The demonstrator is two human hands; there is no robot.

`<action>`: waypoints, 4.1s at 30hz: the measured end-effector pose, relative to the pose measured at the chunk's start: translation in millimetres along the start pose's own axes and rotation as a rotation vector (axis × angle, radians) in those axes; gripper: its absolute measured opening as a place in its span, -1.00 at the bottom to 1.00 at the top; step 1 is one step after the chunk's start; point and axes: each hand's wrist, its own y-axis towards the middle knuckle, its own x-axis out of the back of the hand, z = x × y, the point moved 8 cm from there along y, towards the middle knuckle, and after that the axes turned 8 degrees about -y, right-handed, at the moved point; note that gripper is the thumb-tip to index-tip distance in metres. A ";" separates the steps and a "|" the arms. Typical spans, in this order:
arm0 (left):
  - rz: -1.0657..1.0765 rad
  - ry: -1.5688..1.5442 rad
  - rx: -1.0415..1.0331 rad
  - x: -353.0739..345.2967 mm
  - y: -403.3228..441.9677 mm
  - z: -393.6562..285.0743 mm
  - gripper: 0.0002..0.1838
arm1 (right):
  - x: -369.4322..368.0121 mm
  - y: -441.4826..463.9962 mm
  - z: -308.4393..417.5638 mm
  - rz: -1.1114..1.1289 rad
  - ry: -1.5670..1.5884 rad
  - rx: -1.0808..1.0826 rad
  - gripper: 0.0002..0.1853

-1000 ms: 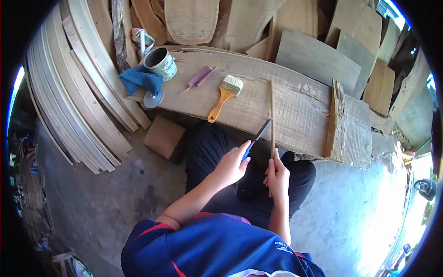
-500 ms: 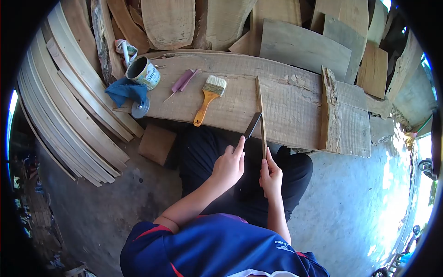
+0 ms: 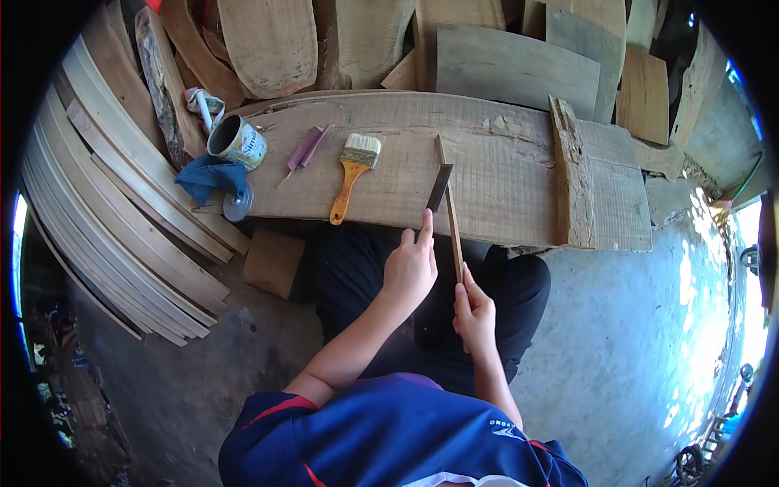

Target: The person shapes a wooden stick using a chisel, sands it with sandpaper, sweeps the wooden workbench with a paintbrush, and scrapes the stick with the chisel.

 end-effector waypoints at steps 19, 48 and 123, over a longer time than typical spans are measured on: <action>-0.011 -0.031 -0.031 29.6 18.6 4.4 -0.54 | 12.4 -7.9 28.4 -0.162 -0.408 0.268 -0.58; 0.044 -0.015 -0.019 11.9 57.3 -14.1 -0.59 | 26.6 -14.8 28.9 -0.224 -0.395 0.259 -0.58; 0.138 0.184 -0.050 13.6 40.6 -28.4 -0.56 | 24.8 -27.0 28.1 -0.301 -0.781 0.344 -0.50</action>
